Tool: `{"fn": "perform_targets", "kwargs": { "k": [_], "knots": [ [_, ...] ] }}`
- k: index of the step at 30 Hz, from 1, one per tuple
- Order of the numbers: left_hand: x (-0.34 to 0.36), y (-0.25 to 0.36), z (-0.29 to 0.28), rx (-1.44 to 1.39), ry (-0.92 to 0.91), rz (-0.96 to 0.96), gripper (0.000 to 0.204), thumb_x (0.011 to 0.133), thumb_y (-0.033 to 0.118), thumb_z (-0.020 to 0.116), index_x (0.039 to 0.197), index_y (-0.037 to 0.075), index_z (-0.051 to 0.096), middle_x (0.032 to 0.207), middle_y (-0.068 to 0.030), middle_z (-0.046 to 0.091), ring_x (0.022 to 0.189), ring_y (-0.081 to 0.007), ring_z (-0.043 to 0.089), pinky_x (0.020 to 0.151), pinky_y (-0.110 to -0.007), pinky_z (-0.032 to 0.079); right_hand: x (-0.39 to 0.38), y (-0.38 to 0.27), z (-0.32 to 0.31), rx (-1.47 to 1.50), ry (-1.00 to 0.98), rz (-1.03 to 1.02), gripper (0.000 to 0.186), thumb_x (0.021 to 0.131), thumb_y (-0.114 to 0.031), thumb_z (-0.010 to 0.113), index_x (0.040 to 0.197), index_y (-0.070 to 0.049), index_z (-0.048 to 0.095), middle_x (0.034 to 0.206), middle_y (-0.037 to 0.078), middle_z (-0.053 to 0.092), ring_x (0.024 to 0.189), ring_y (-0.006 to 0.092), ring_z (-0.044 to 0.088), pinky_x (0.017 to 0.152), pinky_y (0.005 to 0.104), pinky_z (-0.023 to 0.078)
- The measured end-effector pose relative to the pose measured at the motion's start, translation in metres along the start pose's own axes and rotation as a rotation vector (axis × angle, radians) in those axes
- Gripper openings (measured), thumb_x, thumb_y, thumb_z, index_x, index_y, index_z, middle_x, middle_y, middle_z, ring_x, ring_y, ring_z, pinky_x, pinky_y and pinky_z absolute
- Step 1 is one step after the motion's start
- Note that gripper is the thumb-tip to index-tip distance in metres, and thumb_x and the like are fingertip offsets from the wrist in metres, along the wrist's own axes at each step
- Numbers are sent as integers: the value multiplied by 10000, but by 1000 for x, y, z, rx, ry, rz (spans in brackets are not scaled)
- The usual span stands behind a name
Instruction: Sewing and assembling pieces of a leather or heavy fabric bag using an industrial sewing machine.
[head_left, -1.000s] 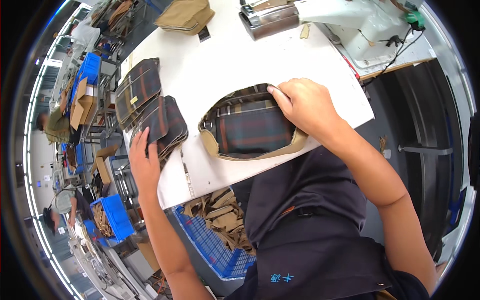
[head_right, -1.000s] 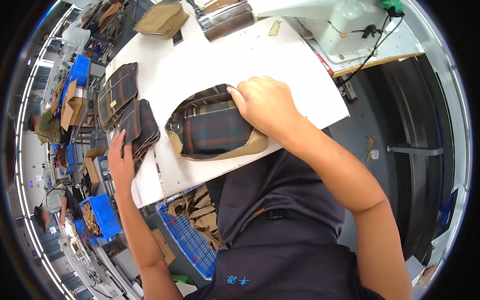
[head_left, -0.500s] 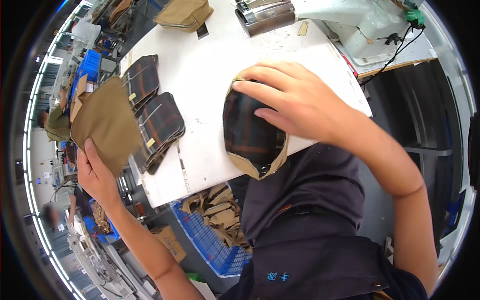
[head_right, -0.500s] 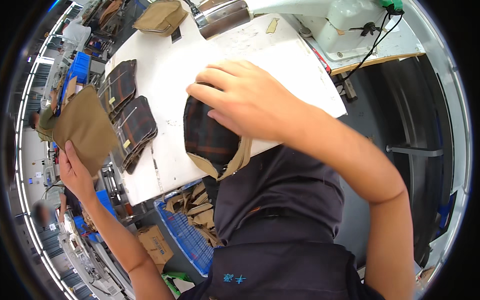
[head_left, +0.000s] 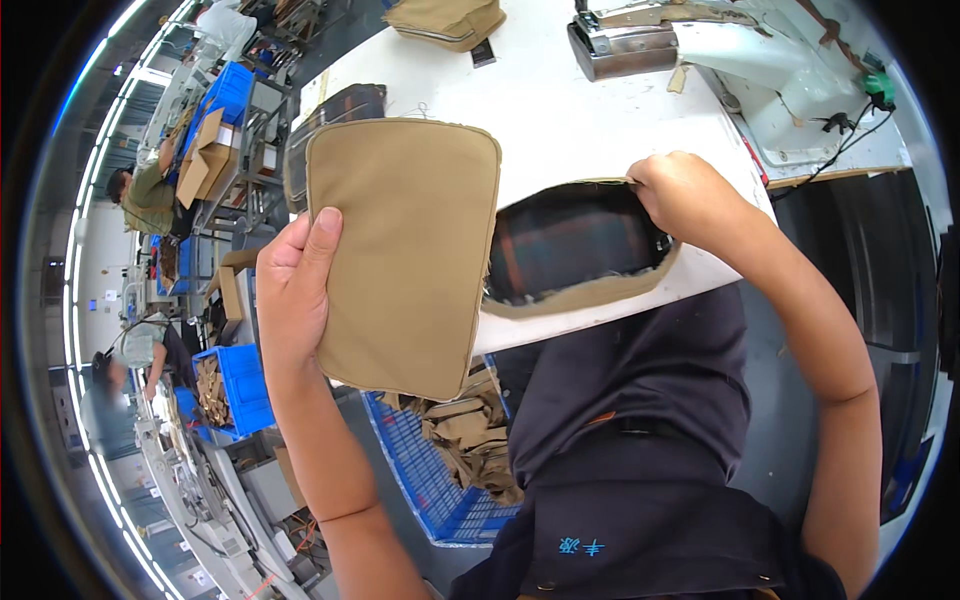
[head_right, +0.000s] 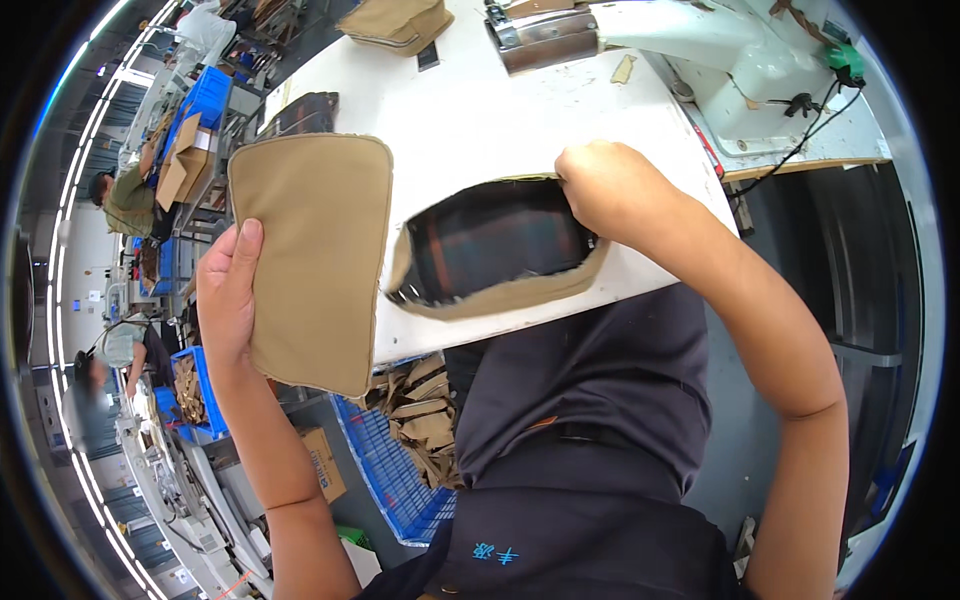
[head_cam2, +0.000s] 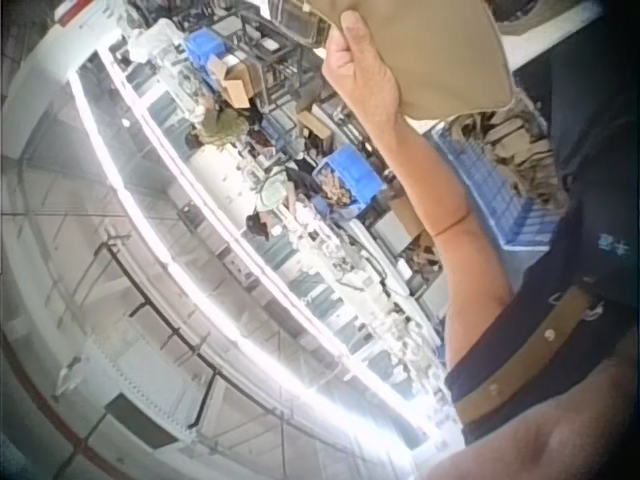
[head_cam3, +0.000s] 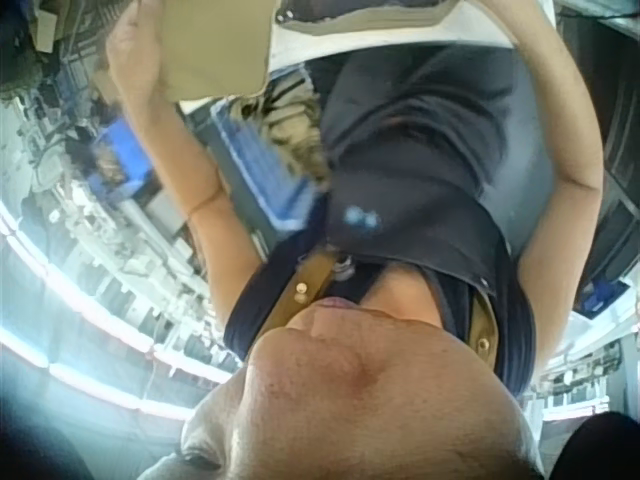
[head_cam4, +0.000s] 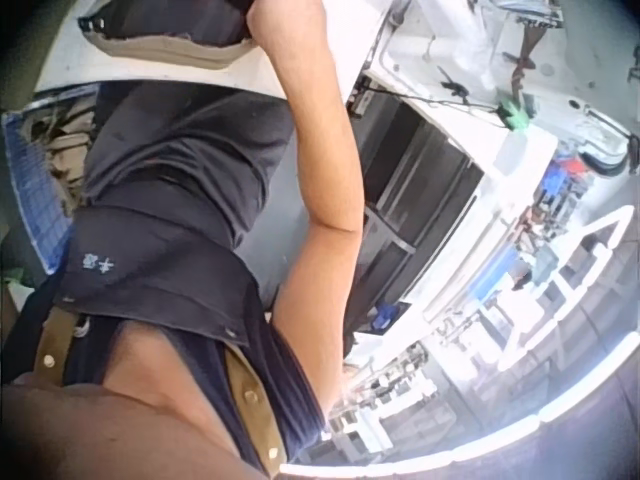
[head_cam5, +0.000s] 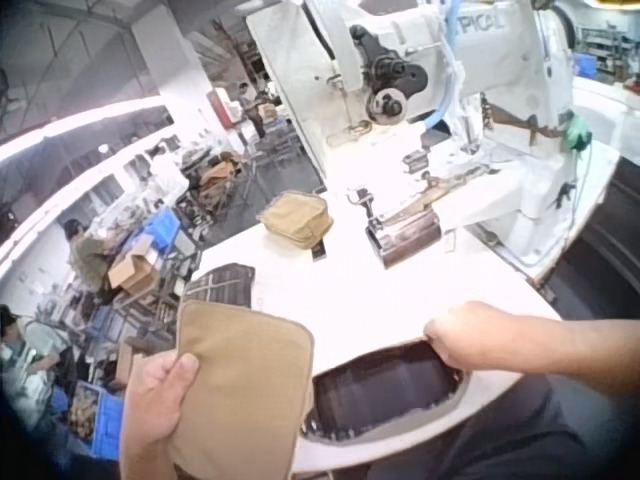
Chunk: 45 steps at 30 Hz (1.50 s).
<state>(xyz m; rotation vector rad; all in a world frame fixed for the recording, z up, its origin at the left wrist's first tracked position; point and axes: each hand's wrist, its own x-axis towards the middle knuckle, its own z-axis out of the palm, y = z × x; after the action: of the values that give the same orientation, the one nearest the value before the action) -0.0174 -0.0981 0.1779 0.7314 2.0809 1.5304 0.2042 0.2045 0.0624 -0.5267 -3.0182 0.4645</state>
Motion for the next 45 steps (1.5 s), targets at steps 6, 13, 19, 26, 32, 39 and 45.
{"fn": "perform_targets", "kwargs": {
  "k": [6,13,19,26,32,39,45],
  "knots": [
    [6,5,26,5,-84,-9,340,1089,303,639,1134,-18,742,983,-33,766,804,-59,666,719,-231,533,-31,-13,-18,127,314,-63,302,943,-257,726,1105,-3,701,974,208,736,887,392,709,786,476,567],
    [-59,40,66,1440,-158,1012,315,823,88,750,1137,82,784,852,-33,689,604,-136,591,553,-274,429,-55,-73,-57,482,448,-494,507,837,-177,800,1304,-11,690,1143,131,735,981,284,728,841,380,568],
    [-89,44,78,1079,-226,1185,327,781,61,770,1104,114,782,1004,5,685,828,-162,616,606,-306,475,-66,-57,-28,208,964,-750,250,836,-68,710,1059,39,749,982,136,749,873,254,742,719,344,609],
    [-94,10,67,1016,-85,1193,333,767,45,793,1093,105,759,1057,-10,698,895,-187,630,676,-339,507,-82,-46,-21,167,869,-765,260,885,-111,719,1100,30,757,1048,173,772,909,279,765,789,367,619],
    [-90,31,77,767,-346,918,316,781,96,870,1082,93,775,872,5,701,649,-155,631,553,-304,478,-102,-64,-38,775,244,-393,588,799,-114,805,1356,-2,655,1119,177,752,847,301,730,727,399,588],
    [-62,15,81,591,-370,621,257,797,68,863,1047,65,807,689,-61,659,544,-203,587,503,-307,436,-94,-60,-53,636,143,-442,461,925,-87,748,1362,-21,614,897,120,723,741,336,705,652,396,577],
    [-43,-8,79,376,-361,423,173,871,46,817,1044,53,806,708,-80,682,574,-194,621,560,-296,483,-77,-63,-57,663,-2,-282,284,962,-66,679,1244,-51,641,802,137,671,689,367,675,619,431,548]
  ]
}}
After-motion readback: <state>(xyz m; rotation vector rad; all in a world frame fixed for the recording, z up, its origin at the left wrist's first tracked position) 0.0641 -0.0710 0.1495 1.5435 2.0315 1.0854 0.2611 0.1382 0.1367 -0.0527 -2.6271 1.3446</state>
